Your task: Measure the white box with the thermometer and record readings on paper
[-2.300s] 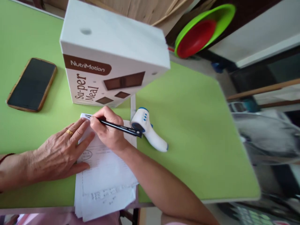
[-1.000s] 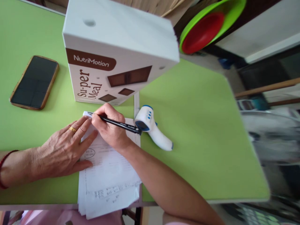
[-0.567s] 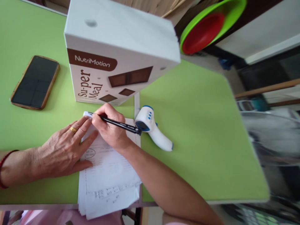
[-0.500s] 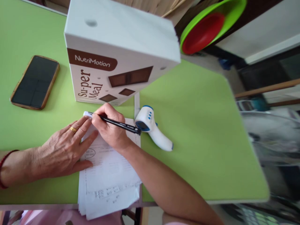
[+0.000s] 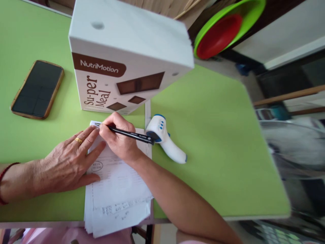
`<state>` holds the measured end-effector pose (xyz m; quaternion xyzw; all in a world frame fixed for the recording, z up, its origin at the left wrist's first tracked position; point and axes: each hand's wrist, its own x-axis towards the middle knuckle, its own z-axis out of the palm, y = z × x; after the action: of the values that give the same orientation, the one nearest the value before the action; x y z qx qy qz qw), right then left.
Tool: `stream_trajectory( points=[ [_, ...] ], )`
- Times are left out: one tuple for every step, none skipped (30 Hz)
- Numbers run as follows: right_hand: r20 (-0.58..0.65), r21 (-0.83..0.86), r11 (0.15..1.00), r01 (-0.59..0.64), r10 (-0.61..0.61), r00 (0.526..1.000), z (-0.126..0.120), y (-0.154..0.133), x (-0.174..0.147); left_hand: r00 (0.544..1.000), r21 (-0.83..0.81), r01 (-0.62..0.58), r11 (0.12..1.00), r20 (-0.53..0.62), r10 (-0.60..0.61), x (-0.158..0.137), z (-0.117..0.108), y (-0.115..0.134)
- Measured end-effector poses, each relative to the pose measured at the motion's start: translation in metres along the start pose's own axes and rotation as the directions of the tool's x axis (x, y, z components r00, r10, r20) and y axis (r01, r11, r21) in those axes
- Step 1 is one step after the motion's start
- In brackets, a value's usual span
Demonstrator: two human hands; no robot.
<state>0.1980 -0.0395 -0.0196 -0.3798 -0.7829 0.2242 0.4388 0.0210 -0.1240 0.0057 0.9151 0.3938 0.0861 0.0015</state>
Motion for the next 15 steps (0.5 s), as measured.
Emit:
stream_trajectory(
  points=[
    [-0.003,-0.005,1.000,-0.005,0.005,1.000,0.0001,0.0001,-0.0001,1.000,-0.003,-0.002,1.000,0.007,0.002,0.0002,-0.0001,-0.0001],
    [-0.006,-0.013,1.000,-0.009,0.009,1.000,0.0001,0.0001,-0.0001,1.000,-0.005,-0.003,1.000,0.015,0.003,0.0004,-0.0002,-0.0001],
    [-0.007,-0.022,1.000,-0.010,0.010,1.000,0.0002,0.0002,-0.0002,1.000,-0.007,-0.005,1.000,0.020,0.005,0.0007,-0.0003,-0.0001],
    [-0.007,-0.031,0.999,-0.008,0.008,1.000,0.0002,0.0002,-0.0003,1.000,-0.007,-0.006,1.000,0.022,0.006,0.0009,-0.0004,0.0001],
    [-0.006,-0.036,0.999,-0.003,0.003,1.000,0.0001,0.0002,-0.0003,1.000,-0.007,-0.006,1.000,0.023,0.006,0.0010,-0.0005,0.0002],
    [-0.007,-0.036,0.999,0.003,-0.003,1.000,0.0000,0.0001,-0.0003,1.000,-0.007,-0.004,1.000,0.023,0.004,0.0010,-0.0007,0.0004],
    [-0.010,-0.031,1.000,0.006,-0.007,1.000,-0.0001,0.0001,-0.0003,1.000,-0.007,-0.002,1.000,0.024,0.002,0.0010,-0.0009,0.0005],
    [-0.015,-0.024,1.000,0.006,-0.007,1.000,-0.0002,0.0001,-0.0003,1.000,-0.008,0.001,1.000,0.025,-0.001,0.0009,-0.0011,0.0005],
    [-0.020,-0.019,1.000,0.003,-0.003,1.000,-0.0005,0.0001,-0.0003,1.000,-0.009,0.003,1.000,0.024,-0.003,0.0008,-0.0013,0.0004],
    [-0.024,-0.017,1.000,-0.003,0.003,1.000,-0.0007,0.0002,-0.0004,1.000,-0.010,0.005,1.000,0.024,-0.004,0.0006,-0.0014,0.0001],
    [-0.025,-0.019,1.000,-0.009,0.009,1.000,-0.0009,0.0003,-0.0005,1.000,-0.010,0.004,1.000,0.022,-0.004,0.0004,-0.0015,-0.0003],
    [-0.023,-0.025,1.000,-0.015,0.015,1.000,-0.0011,0.0005,-0.0005,1.000,-0.011,0.003,1.000,0.018,-0.003,0.0003,-0.0014,-0.0006],
    [-0.019,-0.033,0.999,-0.019,0.019,1.000,-0.0012,0.0007,-0.0006,1.000,-0.012,0.002,1.000,0.014,-0.002,0.0002,-0.0013,-0.0010],
    [-0.016,-0.038,0.999,-0.021,0.021,1.000,-0.0013,0.0008,-0.0006,1.000,-0.012,0.001,1.000,0.009,-0.001,0.0001,-0.0011,-0.0013],
    [-0.014,-0.040,0.999,-0.021,0.020,1.000,-0.0013,0.0010,-0.0007,1.000,-0.012,0.001,1.000,0.003,-0.001,0.0002,-0.0009,-0.0015]
  ],
)
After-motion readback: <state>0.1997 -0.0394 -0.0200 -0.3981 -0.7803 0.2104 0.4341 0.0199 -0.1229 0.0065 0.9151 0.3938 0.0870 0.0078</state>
